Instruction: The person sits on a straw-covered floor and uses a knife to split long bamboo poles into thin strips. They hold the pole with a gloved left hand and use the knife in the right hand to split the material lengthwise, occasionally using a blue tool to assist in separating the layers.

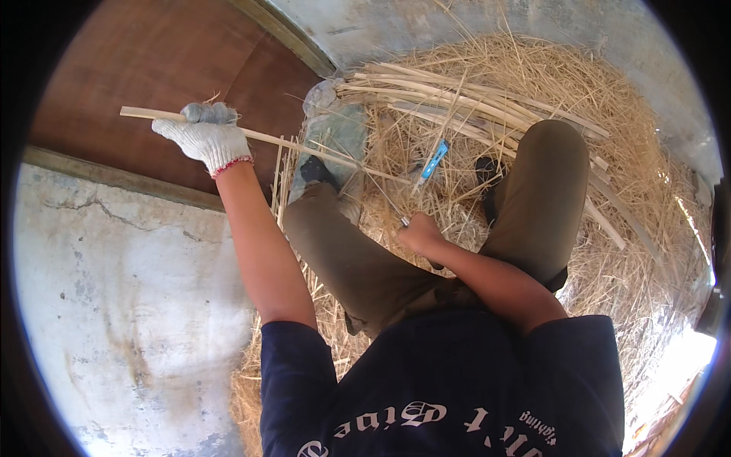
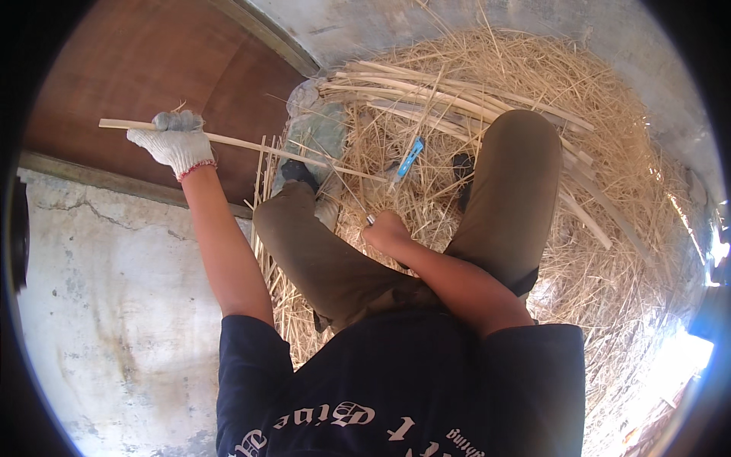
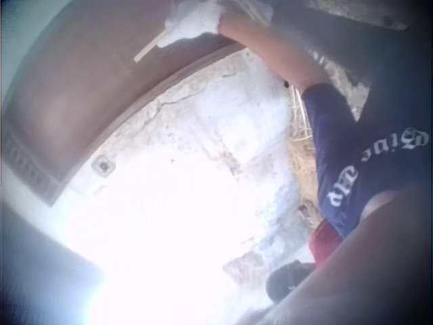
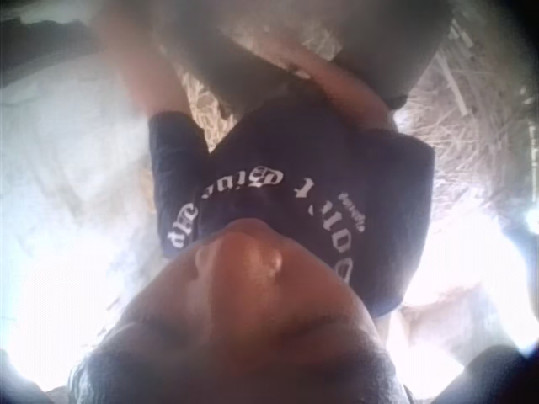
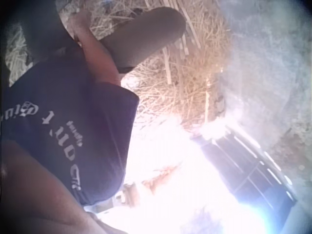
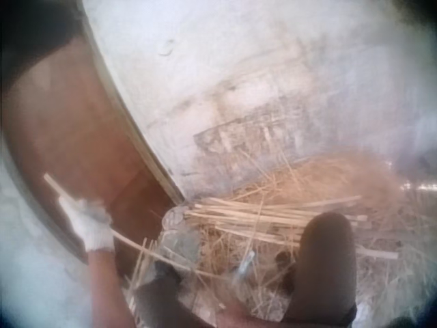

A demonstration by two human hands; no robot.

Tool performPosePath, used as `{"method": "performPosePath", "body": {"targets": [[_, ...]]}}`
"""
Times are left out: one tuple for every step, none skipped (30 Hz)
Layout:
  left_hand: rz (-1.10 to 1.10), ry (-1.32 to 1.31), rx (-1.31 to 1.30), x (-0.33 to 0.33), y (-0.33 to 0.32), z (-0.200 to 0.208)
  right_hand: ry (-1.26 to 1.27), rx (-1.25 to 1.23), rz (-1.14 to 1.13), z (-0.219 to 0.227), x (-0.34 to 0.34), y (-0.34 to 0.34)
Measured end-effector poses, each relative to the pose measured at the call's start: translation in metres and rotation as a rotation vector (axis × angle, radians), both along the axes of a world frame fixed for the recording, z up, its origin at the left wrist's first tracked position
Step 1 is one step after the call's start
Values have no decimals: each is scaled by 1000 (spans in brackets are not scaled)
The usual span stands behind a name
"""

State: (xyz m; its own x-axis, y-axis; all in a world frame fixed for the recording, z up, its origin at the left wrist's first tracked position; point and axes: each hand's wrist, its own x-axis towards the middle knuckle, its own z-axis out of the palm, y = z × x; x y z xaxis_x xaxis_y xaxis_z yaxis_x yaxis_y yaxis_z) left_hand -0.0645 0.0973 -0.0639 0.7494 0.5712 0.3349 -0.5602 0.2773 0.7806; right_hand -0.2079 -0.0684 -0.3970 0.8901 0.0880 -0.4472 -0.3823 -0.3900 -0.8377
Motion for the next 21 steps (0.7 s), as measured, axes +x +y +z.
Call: {"method": "performPosePath", "body": {"targets": [[-27, -18, 6, 1, 5, 0, -28, 3, 26, -2, 2, 3], [-62, -6, -34, 3, 19, 1, -53, 7, 61, 5, 1, 8], [-31, -4, -41, 2, 17, 1, -72, 1, 87, 13, 1, 8], [0, -2, -47, 2, 16, 2, -131, 3, 50, 22, 0, 7], [33, 0, -54, -1, 17, 1, -190, 4, 16, 35, -4, 7], [23, -15, -49, 2, 20, 0, -249, 6, -17, 41, -6, 7], [1, -15, -41, 3, 21, -4, -171, -11, -2, 34, -6, 5], [-29, -16, -34, 5, 18, -6, -94, -30, 6, 23, -3, -1], [-47, -22, -19, 3, 19, -4, -21, -41, 25, 20, -1, -3], [-39, -38, 2, 1, 19, -4, 0, -67, 44, 16, 0, -8], [-24, -28, -4, 2, 19, -4, 25, -94, 57, 16, 1, -14], [-10, -19, -11, 2, 19, -3, 51, -121, 69, 16, 0, -16], [4, -9, -18, 2, 19, -2, 28, -110, 65, 18, -1, -12], [11, -6, -27, 3, 18, -2, 4, -104, 60, 23, -1, -8], [19, -3, -37, 3, 19, -2, -20, -98, 54, 27, -1, -5], [26, -1, -47, 3, 19, -2, -44, -98, 56, 28, 0, -4], [26, -4, -54, 3, 22, -2, -71, -95, 61, 29, 2, -1], [25, -7, -61, 4, 24, -2, -98, -93, 66, 29, 4, 1], [25, -10, -68, 5, 25, -2, -51, -116, 68, 22, 8, -2], [22, -5, -45, 5, 26, -3, -4, -140, 67, 8, 12, -7], [18, -2, -24, 6, 25, -3, 41, -166, 65, -1, 14, -13]]}}
